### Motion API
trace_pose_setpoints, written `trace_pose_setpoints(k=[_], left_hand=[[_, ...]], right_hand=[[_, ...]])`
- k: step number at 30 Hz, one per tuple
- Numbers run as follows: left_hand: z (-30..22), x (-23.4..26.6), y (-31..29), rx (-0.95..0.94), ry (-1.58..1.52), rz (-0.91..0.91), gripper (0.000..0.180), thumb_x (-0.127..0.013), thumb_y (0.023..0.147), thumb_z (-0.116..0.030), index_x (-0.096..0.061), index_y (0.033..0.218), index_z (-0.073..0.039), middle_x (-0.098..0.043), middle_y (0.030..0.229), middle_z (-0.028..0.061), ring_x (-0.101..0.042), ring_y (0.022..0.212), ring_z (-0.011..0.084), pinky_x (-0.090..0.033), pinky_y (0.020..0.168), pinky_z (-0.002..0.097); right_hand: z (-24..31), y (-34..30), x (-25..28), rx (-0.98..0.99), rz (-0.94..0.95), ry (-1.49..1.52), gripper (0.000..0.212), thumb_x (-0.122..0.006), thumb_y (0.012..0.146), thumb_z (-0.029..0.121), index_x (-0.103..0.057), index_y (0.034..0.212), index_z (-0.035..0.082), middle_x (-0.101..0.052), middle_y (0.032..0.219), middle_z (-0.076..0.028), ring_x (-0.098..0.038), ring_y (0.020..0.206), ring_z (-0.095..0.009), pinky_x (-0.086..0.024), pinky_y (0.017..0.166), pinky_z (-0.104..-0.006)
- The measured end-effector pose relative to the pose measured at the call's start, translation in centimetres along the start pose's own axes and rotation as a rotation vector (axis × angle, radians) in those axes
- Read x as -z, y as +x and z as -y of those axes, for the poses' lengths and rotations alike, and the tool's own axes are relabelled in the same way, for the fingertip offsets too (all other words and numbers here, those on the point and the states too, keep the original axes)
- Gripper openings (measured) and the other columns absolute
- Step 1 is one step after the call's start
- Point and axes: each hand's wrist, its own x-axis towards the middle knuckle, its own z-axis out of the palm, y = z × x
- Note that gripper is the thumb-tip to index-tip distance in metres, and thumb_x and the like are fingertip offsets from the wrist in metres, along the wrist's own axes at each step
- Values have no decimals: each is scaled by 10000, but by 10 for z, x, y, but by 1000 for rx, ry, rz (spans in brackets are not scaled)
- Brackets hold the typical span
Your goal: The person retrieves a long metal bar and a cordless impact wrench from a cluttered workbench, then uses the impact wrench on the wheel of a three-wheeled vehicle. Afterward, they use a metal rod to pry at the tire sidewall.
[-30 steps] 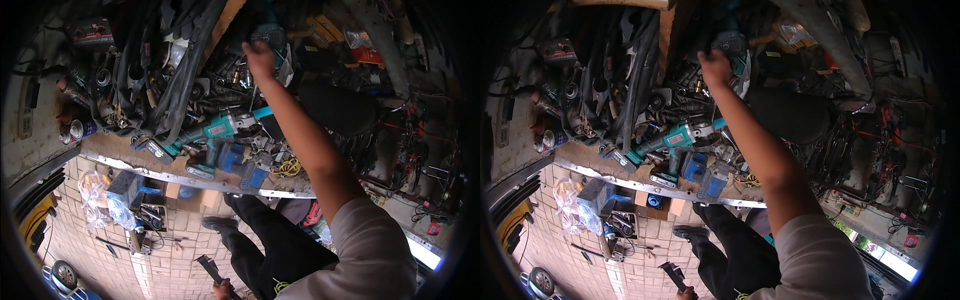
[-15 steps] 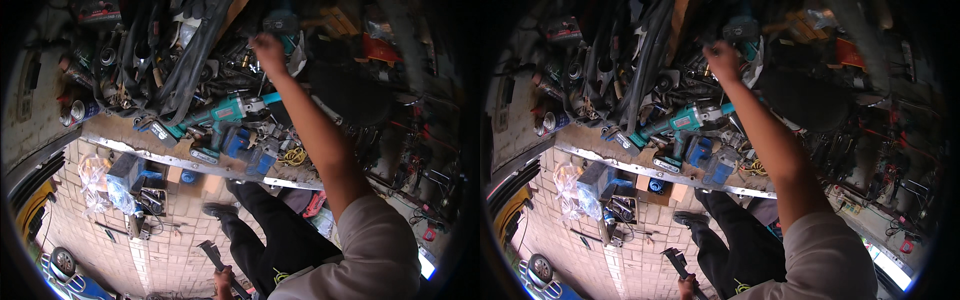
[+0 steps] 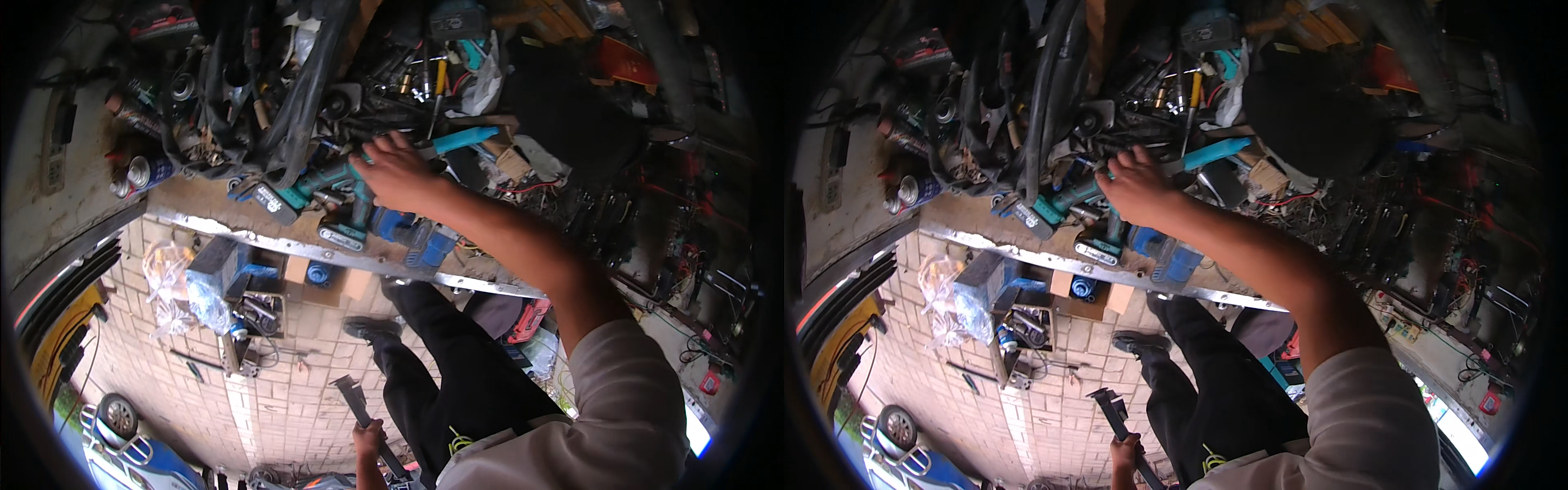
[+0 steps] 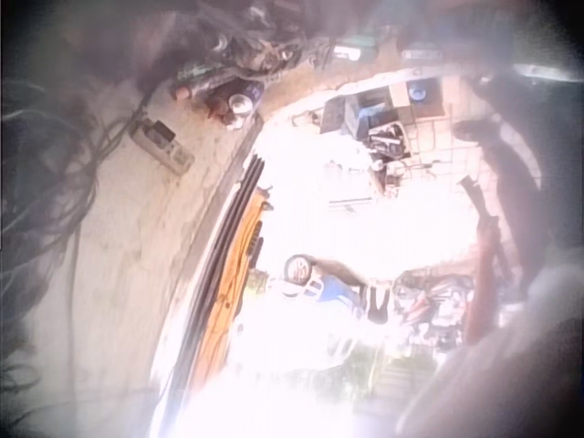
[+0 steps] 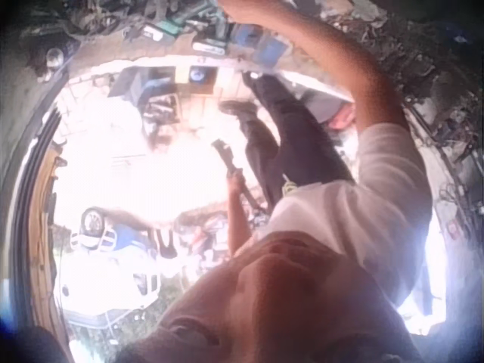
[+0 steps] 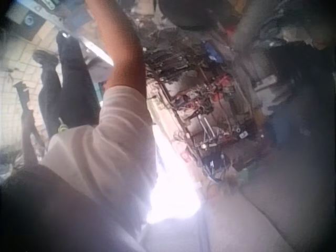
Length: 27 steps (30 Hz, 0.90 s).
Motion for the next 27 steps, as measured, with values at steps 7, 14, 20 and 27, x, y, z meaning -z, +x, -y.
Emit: trace_pose_setpoints(k=[7,14,20,27], left_hand=[[3,-1,-5,-13,-21,2,139,-665,737,-104,-553,758,-24,-530,554,41,-516,440,143,-431,428,281],[20,-6,-2,14,-39,0,158,-675,736,-94,-531,742,-29,-527,547,45,-520,434,152,-426,420,287],[33,-6,3,80,-65,-7,160,-683,742,-80,-527,740,-45,-508,544,26,-497,420,139,-397,390,283],[51,-7,17,44,-86,-8,147,-673,725,-84,-534,742,-39,-510,550,33,-501,428,144,-413,411,286]], right_hand=[[23,66,-42,149,56,-114,251,-565,777,159,-606,992,35,-617,940,-131,-625,834,-275,-458,721,-429],[92,70,-34,257,-27,-95,231,-572,757,141,-654,924,4,-646,905,-127,-636,835,-275,-474,704,-450],[149,141,-87,57,-82,3,237,-574,766,136,-699,959,74,-677,972,-77,-639,882,-277,-480,711,-473],[151,150,-118,-119,-533,182,244,-606,732,150,-649,928,10,-629,995,-193,-604,929,-315,-477,796,-489]])
